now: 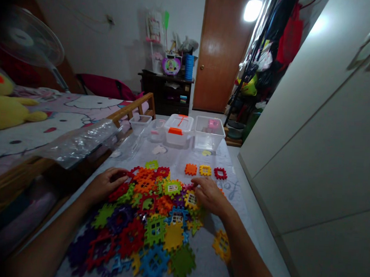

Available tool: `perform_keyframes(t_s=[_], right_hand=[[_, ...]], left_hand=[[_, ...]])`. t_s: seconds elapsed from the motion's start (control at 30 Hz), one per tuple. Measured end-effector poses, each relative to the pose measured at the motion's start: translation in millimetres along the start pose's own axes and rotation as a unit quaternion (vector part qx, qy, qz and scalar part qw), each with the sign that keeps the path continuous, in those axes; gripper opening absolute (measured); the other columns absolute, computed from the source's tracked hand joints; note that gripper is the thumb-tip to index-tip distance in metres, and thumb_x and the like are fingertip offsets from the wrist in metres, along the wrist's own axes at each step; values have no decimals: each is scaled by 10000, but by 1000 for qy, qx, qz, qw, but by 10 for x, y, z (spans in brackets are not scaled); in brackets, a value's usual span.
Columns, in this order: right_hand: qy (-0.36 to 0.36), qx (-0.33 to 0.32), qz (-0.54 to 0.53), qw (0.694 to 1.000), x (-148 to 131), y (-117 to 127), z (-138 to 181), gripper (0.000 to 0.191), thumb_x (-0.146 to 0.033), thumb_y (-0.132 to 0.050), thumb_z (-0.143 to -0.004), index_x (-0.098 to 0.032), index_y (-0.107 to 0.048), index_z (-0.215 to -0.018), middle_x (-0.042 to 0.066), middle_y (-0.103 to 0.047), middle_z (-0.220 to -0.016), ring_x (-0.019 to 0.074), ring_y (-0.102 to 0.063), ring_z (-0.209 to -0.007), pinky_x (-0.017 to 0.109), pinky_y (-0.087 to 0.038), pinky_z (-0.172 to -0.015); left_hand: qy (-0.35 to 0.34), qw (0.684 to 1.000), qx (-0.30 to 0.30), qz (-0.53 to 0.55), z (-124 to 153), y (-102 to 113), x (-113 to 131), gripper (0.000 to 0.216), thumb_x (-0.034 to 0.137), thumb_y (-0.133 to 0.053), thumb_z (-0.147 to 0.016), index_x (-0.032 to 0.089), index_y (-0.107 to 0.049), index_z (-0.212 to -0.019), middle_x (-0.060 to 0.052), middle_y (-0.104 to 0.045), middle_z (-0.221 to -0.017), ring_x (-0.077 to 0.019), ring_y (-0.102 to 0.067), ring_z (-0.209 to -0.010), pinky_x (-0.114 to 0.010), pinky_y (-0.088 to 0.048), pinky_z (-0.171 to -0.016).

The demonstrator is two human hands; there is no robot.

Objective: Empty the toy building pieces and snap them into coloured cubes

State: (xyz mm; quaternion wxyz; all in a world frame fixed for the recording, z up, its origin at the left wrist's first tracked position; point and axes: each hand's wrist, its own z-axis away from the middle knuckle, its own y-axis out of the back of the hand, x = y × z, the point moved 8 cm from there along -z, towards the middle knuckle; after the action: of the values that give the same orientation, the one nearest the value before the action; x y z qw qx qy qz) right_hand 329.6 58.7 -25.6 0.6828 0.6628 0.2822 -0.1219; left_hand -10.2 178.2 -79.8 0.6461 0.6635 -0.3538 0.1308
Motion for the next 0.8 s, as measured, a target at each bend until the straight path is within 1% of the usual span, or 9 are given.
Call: perform_keyframes(t_s=[0.1, 0.17, 0.27, 0.37, 0.47, 0.53, 0.6, 0.7, 0.8], right_hand=[[0, 12, -9, 1000, -21, 128, 72, 304, -317, -520, -872, -202, -585, -1146, 102, -625, -1173, 231, -554, -1108, 413, -426, -972], [12, -9, 9, 1000, -80, 141, 121, 364, -360, -618, -818, -218, -584, -1151, 94, -609, -1195, 240, -541, -1124, 412, -417, -986], [9, -54, 52, 997, -152, 67, 176, 514, -396, -722, -730, -202, -583, -1185, 112, -585, -1207, 269, -524, -1126, 412, -407, -992], [-9, -76, 81, 994, -195, -35, 186, 564, -366, -736, -711, -186, -572, -1219, 121, -584, -1166, 281, -532, -1077, 410, -428, -950], [-7, -79, 87, 993, -244, -88, 173, 485, -277, -701, -722, -176, -588, -1183, 109, -592, -1086, 259, -549, -1000, 387, -454, -895], [-4, -70, 79, 994, -246, -56, 182, 436, -237, -679, -722, -166, -599, -1144, 106, -585, -1074, 244, -551, -990, 369, -459, -891], [-11, -44, 68, 997, -188, 49, 225, 426, -238, -669, -727, -165, -590, -1140, 109, -575, -1105, 241, -545, -1028, 369, -448, -925], [-37, 0, 57, 998, -2, 251, 378, 454, -303, -662, -748, -198, -562, -1178, 102, -563, -1166, 246, -528, -1095, 396, -423, -980], [-79, -6, 64, 995, 241, 324, 608, 468, -330, -648, -749, -227, -560, -1197, 91, -574, -1158, 247, -545, -1078, 403, -440, -963]], left_hand=[[5, 1000, 1, 2, -2, 2, -5, 463, 579, -549, -763, 197, -674, -992, -63, -668, -969, -225, -639, -880, -327, -504, -824], [7, 1000, 2, 2, -1, 11, 15, 468, 583, -544, -756, 199, -679, -988, -61, -670, -959, -227, -641, -871, -329, -507, -814], [8, 1000, 4, 3, 6, 25, 51, 482, 594, -528, -750, 199, -683, -978, -59, -668, -940, -229, -643, -865, -328, -510, -797], [10, 1000, 6, 6, 15, 33, 58, 486, 599, -533, -745, 199, -680, -979, -56, -666, -931, -226, -644, -863, -322, -512, -795], [9, 1000, 6, 11, 17, 27, 36, 495, 600, -539, -746, 192, -682, -984, -60, -667, -943, -224, -649, -863, -315, -514, -795], [10, 1000, 3, 15, 14, 17, 17, 496, 597, -541, -745, 191, -685, -990, -63, -668, -957, -226, -651, -868, -318, -514, -800], [9, 1000, 3, 14, 11, 13, 9, 490, 592, -541, -748, 195, -684, -995, -63, -668, -958, -228, -649, -876, -326, -512, -810], [5, 1000, 5, 5, 11, 17, 26, 484, 592, -537, -749, 196, -685, -984, -62, -665, -939, -229, -647, -868, -333, -510, -813], [6, 1000, 8, 9, 17, 31, 52, 476, 585, -540, -742, 195, -693, -967, -63, -664, -940, -228, -648, -853, -334, -513, -806]])
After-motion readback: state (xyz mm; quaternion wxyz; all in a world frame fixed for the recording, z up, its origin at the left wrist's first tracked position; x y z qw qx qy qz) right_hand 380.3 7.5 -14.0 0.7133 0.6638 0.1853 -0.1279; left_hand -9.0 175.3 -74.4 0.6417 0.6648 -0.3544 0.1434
